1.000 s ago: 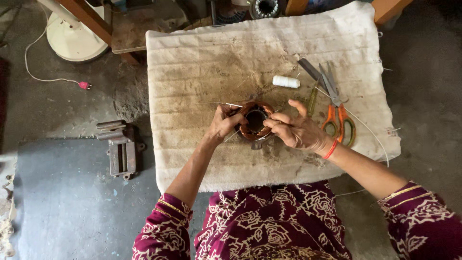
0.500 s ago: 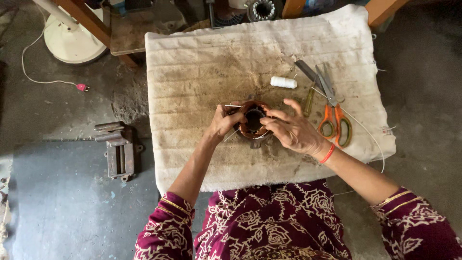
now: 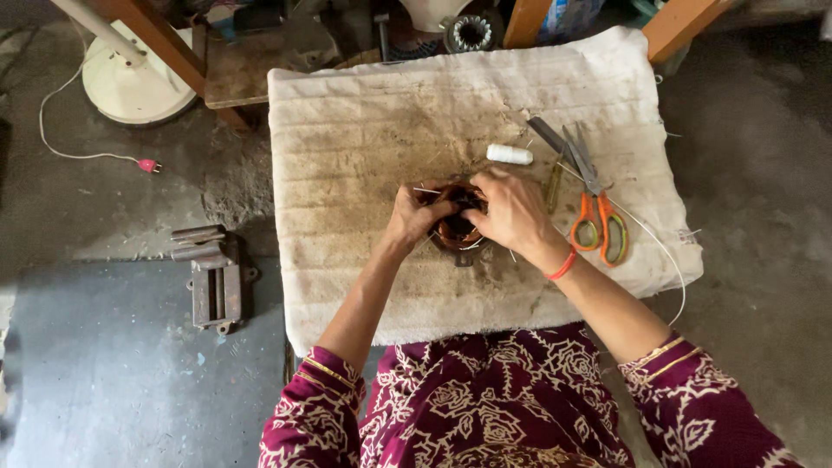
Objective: The person repairs a copper-wound electrical coil by hand. They wrap a thin white wire around the copper windings to secure them, using a pair of scissors to cut the wire and a small metal tool to adjust the coil.
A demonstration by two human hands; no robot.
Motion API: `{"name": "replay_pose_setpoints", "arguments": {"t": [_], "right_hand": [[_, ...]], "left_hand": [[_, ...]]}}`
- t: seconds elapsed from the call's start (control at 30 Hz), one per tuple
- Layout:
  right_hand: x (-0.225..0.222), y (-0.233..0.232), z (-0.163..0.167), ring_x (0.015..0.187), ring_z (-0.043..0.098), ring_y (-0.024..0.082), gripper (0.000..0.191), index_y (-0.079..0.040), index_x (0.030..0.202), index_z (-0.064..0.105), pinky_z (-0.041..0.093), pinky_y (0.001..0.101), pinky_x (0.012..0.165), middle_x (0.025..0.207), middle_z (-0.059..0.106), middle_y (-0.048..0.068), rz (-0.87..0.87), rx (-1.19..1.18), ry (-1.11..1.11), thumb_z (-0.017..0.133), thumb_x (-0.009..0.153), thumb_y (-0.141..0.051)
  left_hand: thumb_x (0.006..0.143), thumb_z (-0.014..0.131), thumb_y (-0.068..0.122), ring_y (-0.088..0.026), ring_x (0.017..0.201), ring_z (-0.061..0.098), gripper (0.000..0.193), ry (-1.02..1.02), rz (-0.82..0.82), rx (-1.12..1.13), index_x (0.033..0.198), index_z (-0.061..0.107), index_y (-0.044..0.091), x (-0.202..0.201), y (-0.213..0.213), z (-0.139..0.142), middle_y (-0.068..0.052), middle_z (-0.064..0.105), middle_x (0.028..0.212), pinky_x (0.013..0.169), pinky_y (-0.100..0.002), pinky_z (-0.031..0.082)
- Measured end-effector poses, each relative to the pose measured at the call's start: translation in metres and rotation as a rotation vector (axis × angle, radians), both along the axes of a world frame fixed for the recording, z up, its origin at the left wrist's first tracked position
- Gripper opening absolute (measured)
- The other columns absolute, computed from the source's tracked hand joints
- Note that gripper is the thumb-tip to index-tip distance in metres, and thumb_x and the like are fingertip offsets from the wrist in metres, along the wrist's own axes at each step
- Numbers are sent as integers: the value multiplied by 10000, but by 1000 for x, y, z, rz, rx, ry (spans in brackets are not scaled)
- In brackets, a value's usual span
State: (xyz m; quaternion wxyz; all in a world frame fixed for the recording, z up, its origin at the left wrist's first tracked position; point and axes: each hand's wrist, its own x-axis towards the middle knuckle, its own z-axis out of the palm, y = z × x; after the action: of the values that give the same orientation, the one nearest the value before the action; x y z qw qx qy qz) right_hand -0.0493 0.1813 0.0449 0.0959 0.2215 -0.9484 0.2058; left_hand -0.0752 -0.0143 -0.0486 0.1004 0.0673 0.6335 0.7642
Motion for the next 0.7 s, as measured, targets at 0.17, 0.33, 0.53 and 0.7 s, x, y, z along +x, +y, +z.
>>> {"name": "replay_pose_setpoints", "arguments": {"t": [0.17,0.33,0.53,0.7], "right_hand": [[-7,-3,-20,597,679,310,194,-73,995,798,512,437,580,729,722,164,-82,-109,-34,833,832,-171],[-18,1,-31,527,642,281,194,-38,918,798,470,417,512,659,686,156,-90,-158,32,837,758,-142],[-16,-5,-31,566,662,275,189,-28,930,805,488,401,554,677,699,157,-141,-169,23,823,758,-103],[0,12,-5,815,736,239,375,-10,1060,767,558,352,727,928,766,160,13,-367,80,871,789,-248]], "left_hand": [[794,733,-21,-186,797,745,318,-58,43,-3,1110,752,-52,3,3,3,-126,791,946,736,-330,629],[796,703,-57,-198,793,757,287,-101,48,69,1081,735,-56,1,5,10,-132,786,936,734,-343,640],[833,703,-56,-182,821,744,284,-18,35,98,1112,755,-70,3,8,16,-137,787,965,762,-335,620],[870,774,42,-164,907,724,414,-90,-116,41,1273,705,-27,2,-7,32,-129,772,1080,833,-342,603]]}}
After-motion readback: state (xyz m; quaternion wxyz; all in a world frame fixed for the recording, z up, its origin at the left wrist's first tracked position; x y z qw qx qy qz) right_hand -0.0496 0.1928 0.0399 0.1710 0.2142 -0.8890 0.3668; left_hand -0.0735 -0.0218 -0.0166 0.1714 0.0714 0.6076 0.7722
